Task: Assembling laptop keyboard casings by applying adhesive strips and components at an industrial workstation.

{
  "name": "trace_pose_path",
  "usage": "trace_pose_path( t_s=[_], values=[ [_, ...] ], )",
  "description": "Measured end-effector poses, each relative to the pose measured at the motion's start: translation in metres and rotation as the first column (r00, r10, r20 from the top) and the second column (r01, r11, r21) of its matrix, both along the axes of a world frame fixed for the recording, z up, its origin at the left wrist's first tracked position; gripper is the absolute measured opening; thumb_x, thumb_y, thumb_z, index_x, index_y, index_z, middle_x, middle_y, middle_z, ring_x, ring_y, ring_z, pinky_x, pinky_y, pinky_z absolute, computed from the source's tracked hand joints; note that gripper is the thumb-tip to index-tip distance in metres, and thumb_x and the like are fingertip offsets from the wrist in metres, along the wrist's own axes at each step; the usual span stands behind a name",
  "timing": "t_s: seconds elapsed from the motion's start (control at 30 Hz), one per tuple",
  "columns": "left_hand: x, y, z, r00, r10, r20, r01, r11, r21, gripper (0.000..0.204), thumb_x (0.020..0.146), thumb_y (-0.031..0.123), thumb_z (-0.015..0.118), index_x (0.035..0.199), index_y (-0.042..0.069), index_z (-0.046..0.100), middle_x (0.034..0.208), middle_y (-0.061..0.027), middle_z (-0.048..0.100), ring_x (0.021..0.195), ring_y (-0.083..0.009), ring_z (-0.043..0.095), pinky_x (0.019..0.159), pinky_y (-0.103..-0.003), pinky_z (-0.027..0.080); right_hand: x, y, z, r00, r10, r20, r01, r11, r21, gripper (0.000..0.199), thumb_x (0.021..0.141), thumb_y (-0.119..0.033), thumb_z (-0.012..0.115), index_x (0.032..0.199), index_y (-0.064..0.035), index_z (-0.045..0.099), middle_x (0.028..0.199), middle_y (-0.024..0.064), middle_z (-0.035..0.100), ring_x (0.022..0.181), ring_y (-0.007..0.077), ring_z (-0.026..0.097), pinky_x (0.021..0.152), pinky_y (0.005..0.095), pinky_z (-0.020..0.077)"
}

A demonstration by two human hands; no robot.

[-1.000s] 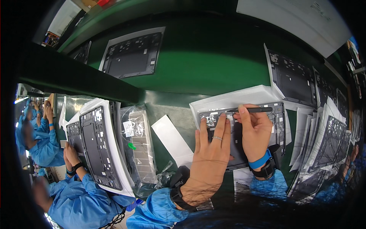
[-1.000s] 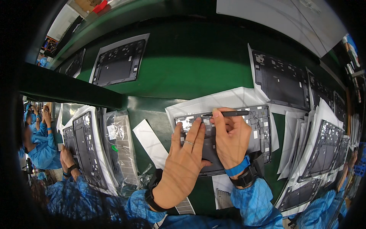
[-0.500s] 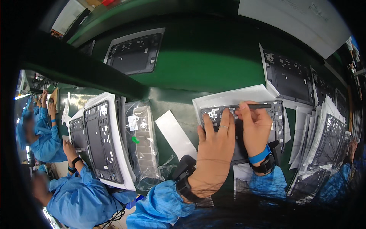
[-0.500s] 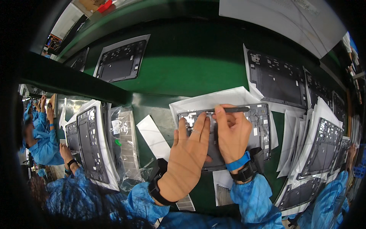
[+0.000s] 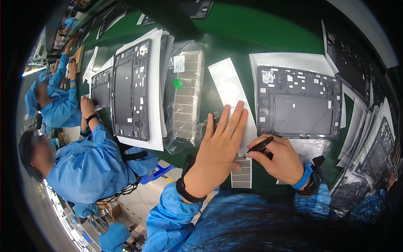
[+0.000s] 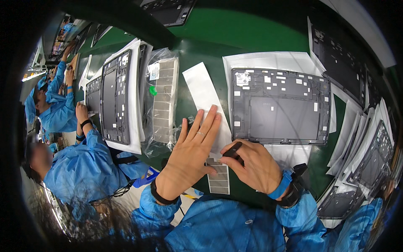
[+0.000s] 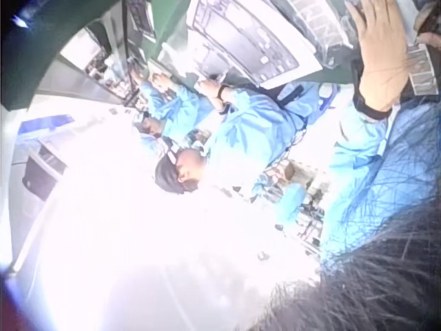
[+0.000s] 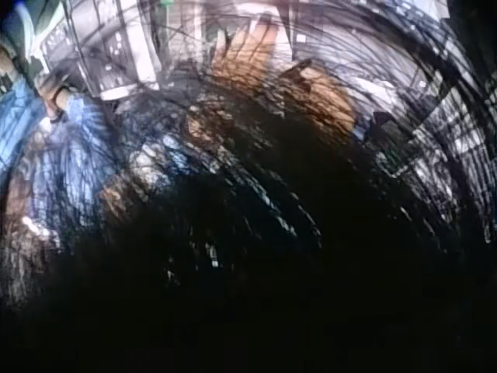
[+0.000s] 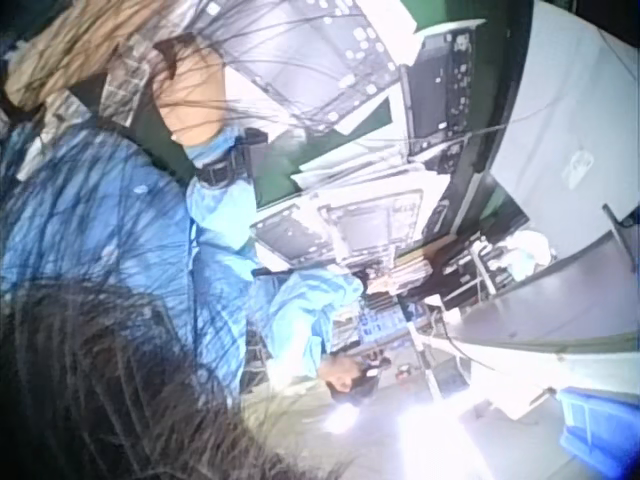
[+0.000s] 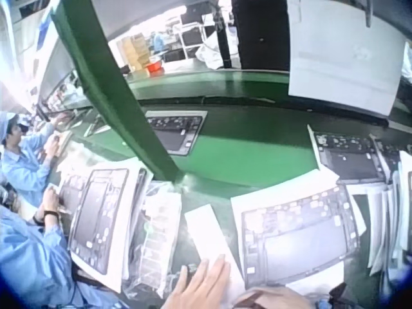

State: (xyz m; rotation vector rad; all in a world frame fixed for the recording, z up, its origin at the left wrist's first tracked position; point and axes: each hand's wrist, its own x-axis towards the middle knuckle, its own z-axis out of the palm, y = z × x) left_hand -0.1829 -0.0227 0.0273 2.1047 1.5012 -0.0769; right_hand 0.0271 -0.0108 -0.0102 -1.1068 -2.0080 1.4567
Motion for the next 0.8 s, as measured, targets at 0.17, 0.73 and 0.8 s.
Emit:
trace_pose_path(
  t_s=[0.17,0.73,0.8],
  values=[
    [0.002,-0.003,-0.005,0.999,0.023,0.03,-0.022,1.0,-0.01,0.137,0.056,0.017,0.097,0.167,0.006,0.018,0.175,-0.0133,0.015,0.16,-0.0407,0.02,0.128,-0.059,0.024,0.001,0.007,0.01,0.996,0.065,0.057,-0.066,0.998,0.005,0.018,0.094,-0.015,0.076,0.104,-0.002,0.069,0.088,0.0139,0.068,0.075,0.0321,0.068,0.069,0.0395,0.0534],
    [0.011,-0.005,0.0,1.0,-0.009,0.022,0.009,1.0,-0.012,0.13,0.059,0.016,0.094,0.165,0.001,0.021,0.174,-0.016,0.017,0.16,-0.0424,0.019,0.125,-0.066,0.023,0.001,0.015,0.008,0.963,0.202,0.178,-0.203,0.979,-0.014,0.018,0.095,-0.016,0.073,0.101,0.0001,0.07,0.084,0.0175,0.069,0.075,0.0392,0.067,0.068,0.0457,0.0518],
    [0.012,-0.004,-0.001,1.0,-0.018,-0.003,0.018,1.0,0.002,0.13,0.059,0.017,0.094,0.165,0.001,0.021,0.174,-0.0161,0.017,0.16,-0.0424,0.019,0.125,-0.065,0.023,0.001,0.015,0.004,0.967,0.212,0.141,-0.215,0.977,0.005,0.017,0.095,-0.016,0.074,0.101,0.0002,0.07,0.083,0.0173,0.069,0.074,0.0368,0.068,0.066,0.0435,0.0517]
  ],
)
